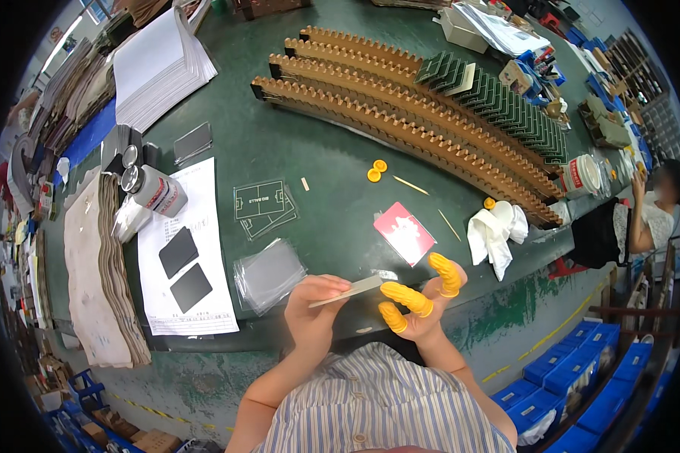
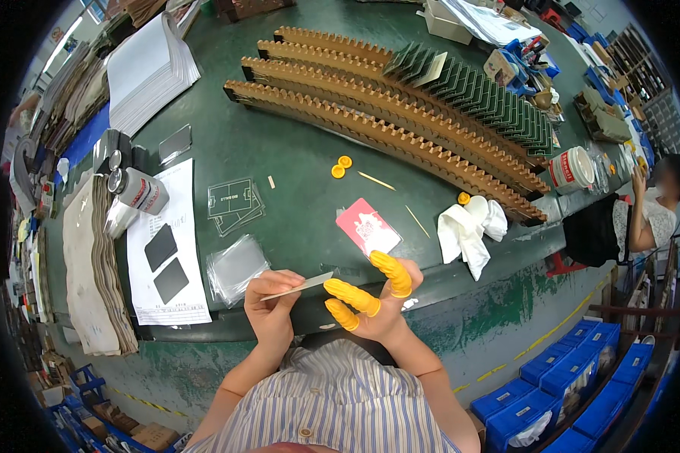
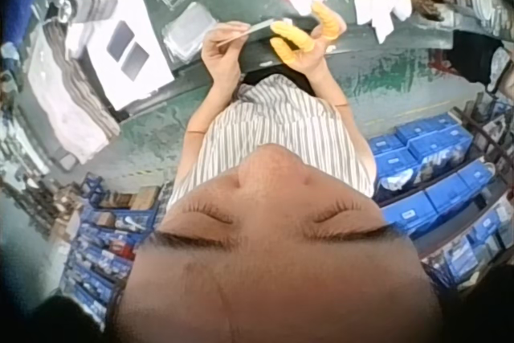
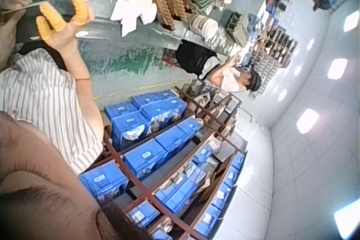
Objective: The person wipes the surface of a small rectangular electronic component with a white cloth while wearing yellow finger cots. They repeatedly turn the component over to clean different sides and edges, then place it on the table and pick up another component to continue the process.
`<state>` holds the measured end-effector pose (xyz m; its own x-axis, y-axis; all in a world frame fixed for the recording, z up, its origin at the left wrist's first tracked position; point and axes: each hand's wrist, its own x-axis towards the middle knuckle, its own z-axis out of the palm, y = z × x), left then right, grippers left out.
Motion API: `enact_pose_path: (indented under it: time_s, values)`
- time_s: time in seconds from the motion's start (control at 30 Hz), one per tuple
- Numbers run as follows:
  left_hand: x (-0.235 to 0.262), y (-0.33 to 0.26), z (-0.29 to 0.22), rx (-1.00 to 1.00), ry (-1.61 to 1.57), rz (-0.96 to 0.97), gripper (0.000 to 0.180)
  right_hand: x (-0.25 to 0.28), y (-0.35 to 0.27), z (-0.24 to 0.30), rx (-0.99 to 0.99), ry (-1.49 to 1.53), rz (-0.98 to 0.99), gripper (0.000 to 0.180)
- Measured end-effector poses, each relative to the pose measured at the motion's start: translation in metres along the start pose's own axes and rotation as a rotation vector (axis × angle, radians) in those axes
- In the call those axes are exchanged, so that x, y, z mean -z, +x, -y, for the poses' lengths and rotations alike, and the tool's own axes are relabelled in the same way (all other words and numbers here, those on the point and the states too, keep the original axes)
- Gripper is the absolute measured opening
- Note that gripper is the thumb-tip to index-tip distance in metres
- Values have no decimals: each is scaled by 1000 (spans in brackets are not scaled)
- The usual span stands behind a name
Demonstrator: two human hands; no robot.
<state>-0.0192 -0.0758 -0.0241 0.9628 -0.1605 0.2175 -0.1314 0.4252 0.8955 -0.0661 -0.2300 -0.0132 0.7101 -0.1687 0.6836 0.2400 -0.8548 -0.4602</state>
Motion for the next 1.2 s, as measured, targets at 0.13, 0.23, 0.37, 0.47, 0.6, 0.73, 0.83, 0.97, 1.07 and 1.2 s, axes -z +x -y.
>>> enact_pose_path:
  time_s: [0.13, 0.23, 0.37, 0.47, 0.6, 0.73, 0.83, 0.97, 1.07, 1.2]
  values:
    - [0, 0, 1, -3, 0, 3, 18, 0, 1, 1, -2, -10, 1, 25]
    - [0, 0, 0, -11, -3, 2, 18, -2, -3, -4, -6, 72, -85, 24]
    - [1, 1, 1, -14, 1, 8, 19, -3, -3, -2, -19, 71, -65, 23]
    - [3, 0, 3, -22, 0, 24, 19, -3, -2, -2, 3, 40, -50, 23]
    - [5, 0, 4, -28, -4, 47, 19, -2, 0, 0, 14, -9, -8, 23]
    - [4, 0, 3, -24, 9, 46, 19, -2, 0, 0, 3, -27, 4, 23]
    - [4, 0, 4, -30, 2, 43, 18, -4, -2, -3, -20, 47, -56, 24]
    - [0, 1, 1, -5, 0, 12, 18, -2, -1, -2, -12, 25, -22, 25]
    - [0, 0, 0, 6, -11, 5, 19, -2, 1, 0, -19, 27, -17, 26]
    - [0, 0, 2, 12, -45, 4, 19, -1, -1, -2, -35, 83, -48, 26]
